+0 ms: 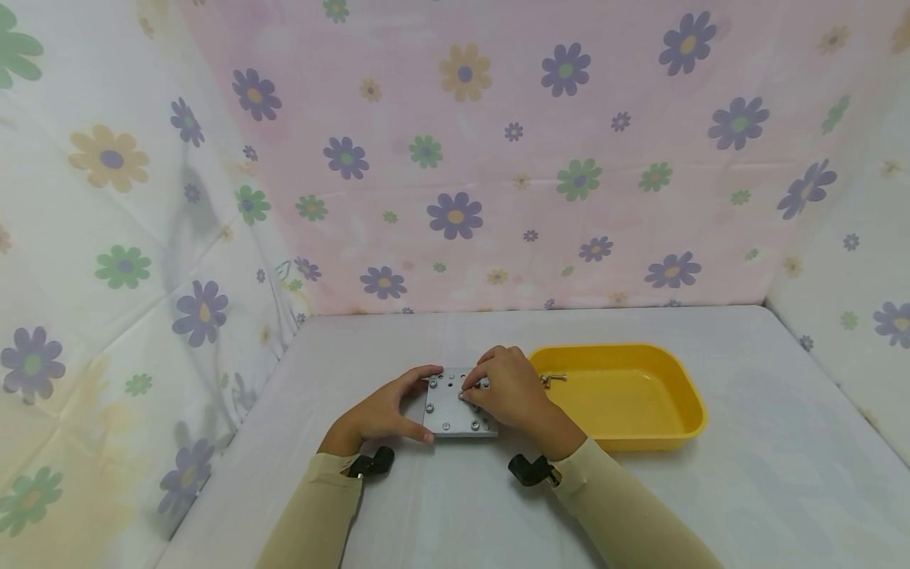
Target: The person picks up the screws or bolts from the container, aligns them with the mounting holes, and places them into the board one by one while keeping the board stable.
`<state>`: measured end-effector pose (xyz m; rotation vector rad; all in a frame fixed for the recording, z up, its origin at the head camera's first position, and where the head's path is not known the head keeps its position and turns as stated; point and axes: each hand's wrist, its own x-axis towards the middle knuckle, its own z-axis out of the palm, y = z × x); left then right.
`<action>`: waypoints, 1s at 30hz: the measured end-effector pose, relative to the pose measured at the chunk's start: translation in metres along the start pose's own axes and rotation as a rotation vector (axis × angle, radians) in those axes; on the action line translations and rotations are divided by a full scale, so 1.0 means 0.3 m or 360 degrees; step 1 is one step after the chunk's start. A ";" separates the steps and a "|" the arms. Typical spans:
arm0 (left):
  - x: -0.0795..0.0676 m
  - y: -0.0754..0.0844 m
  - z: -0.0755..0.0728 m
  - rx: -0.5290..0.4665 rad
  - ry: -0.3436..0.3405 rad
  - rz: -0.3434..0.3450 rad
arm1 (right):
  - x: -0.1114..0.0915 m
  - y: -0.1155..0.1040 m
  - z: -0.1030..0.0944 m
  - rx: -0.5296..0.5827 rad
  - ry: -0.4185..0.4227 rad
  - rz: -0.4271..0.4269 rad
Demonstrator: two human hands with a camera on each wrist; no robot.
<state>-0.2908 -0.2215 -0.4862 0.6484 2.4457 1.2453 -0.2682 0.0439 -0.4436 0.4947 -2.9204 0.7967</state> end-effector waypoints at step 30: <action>0.004 -0.012 -0.003 0.0012 -0.0022 0.0047 | 0.004 0.003 -0.042 0.0283 -0.0055 0.0009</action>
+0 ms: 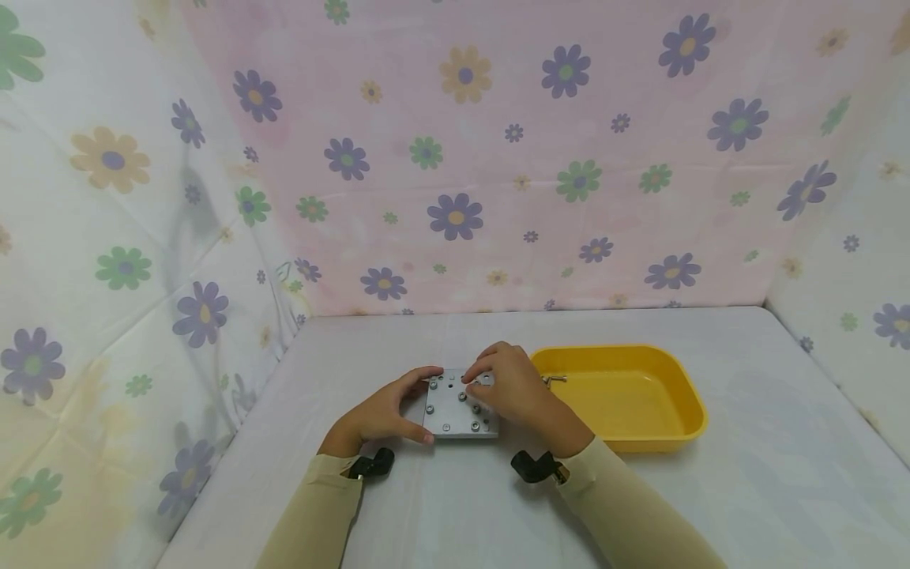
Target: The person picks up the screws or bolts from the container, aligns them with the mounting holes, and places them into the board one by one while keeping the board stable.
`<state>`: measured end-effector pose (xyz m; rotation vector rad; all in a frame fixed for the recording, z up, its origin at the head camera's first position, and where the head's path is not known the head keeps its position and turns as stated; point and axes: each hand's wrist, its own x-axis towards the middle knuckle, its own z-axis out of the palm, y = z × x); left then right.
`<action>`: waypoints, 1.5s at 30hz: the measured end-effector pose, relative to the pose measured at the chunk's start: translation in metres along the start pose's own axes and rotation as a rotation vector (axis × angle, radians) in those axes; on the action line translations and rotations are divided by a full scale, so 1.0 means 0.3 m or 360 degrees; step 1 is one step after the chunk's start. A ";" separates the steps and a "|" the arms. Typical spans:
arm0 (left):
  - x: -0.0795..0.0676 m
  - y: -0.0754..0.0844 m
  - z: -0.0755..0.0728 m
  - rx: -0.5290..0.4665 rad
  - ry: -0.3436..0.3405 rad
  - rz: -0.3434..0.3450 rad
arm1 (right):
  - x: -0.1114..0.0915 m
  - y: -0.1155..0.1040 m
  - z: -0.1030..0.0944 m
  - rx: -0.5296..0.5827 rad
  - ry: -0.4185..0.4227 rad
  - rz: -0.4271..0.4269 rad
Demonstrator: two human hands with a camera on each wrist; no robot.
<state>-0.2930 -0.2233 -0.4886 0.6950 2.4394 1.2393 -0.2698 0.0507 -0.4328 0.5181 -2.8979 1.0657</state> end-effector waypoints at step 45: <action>-0.002 0.002 0.004 -0.0020 0.0015 -0.0032 | -0.003 0.086 -0.234 -0.0092 -0.0138 0.0102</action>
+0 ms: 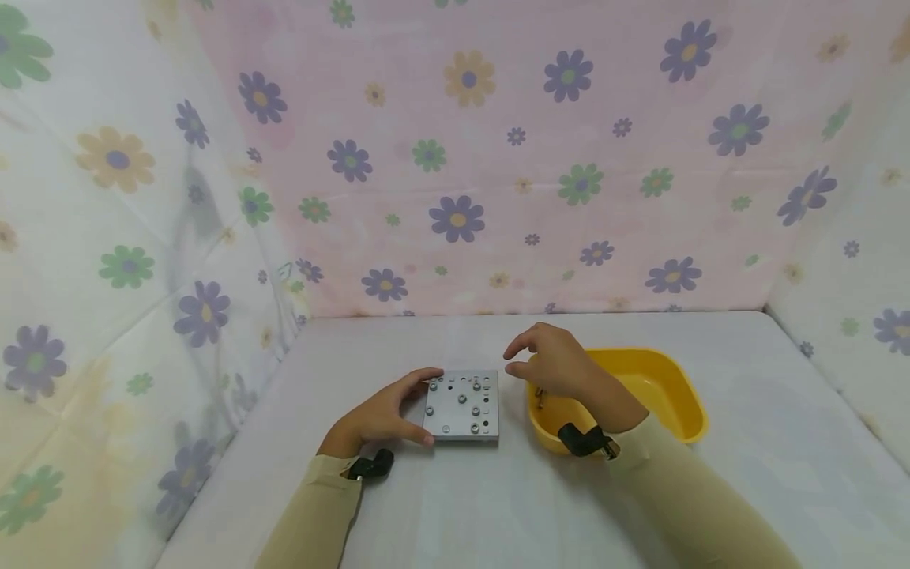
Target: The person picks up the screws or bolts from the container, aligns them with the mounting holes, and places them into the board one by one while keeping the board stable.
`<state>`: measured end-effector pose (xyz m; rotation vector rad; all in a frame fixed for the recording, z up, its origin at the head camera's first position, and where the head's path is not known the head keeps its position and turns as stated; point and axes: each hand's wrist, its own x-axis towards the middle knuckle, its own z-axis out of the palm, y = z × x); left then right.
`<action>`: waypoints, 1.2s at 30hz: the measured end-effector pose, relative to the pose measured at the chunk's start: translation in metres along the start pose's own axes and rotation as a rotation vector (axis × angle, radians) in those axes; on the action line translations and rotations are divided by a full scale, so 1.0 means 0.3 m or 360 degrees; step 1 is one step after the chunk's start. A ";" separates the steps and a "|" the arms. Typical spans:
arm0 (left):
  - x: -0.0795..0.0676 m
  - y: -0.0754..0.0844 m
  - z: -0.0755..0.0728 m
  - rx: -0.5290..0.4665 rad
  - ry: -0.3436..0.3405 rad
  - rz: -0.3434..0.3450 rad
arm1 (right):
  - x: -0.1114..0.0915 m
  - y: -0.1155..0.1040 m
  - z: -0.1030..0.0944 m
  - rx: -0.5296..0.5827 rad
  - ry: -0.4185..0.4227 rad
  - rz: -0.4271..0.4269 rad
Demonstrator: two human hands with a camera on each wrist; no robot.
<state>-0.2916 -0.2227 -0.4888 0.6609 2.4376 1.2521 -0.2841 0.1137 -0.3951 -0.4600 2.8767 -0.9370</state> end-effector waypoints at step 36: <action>-0.002 0.002 0.002 -0.0026 -0.0006 0.0002 | -0.005 0.270 -0.089 0.0354 -0.0258 -0.0084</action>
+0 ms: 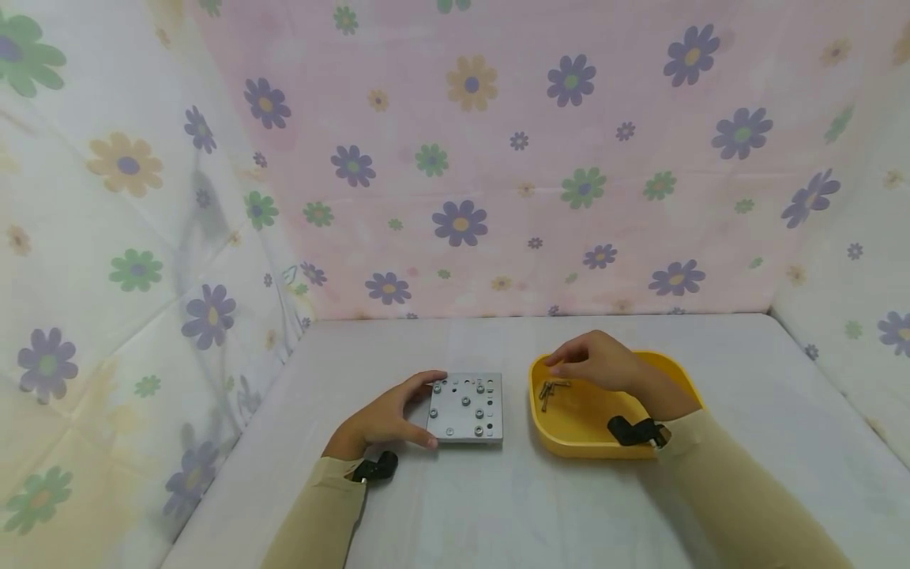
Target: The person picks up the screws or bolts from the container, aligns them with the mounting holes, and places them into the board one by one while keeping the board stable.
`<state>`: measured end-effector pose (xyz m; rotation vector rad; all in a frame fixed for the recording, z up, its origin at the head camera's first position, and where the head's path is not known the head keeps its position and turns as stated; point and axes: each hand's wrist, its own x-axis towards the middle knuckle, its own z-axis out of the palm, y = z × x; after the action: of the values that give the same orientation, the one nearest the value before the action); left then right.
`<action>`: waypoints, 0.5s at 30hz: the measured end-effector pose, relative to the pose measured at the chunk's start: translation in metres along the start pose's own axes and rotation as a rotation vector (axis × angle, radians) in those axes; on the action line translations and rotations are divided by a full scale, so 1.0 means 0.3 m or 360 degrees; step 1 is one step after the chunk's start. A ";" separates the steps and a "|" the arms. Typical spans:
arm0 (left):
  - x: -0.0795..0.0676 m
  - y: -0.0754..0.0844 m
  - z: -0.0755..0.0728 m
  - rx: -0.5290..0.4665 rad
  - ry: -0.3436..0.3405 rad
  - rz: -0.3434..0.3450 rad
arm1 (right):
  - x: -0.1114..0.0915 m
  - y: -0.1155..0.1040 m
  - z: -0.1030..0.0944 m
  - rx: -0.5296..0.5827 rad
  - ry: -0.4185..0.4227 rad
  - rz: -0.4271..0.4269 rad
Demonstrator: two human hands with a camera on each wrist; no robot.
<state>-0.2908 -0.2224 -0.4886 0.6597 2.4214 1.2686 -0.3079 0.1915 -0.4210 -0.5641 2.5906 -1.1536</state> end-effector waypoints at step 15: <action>0.000 -0.004 0.002 0.0006 -0.0005 0.0010 | 0.009 0.028 0.005 0.0036 -0.0314 0.0090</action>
<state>-0.2908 -0.2227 -0.4900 0.6705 2.4216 1.2654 -0.3118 0.1943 -0.4284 -0.5654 2.4080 -1.0512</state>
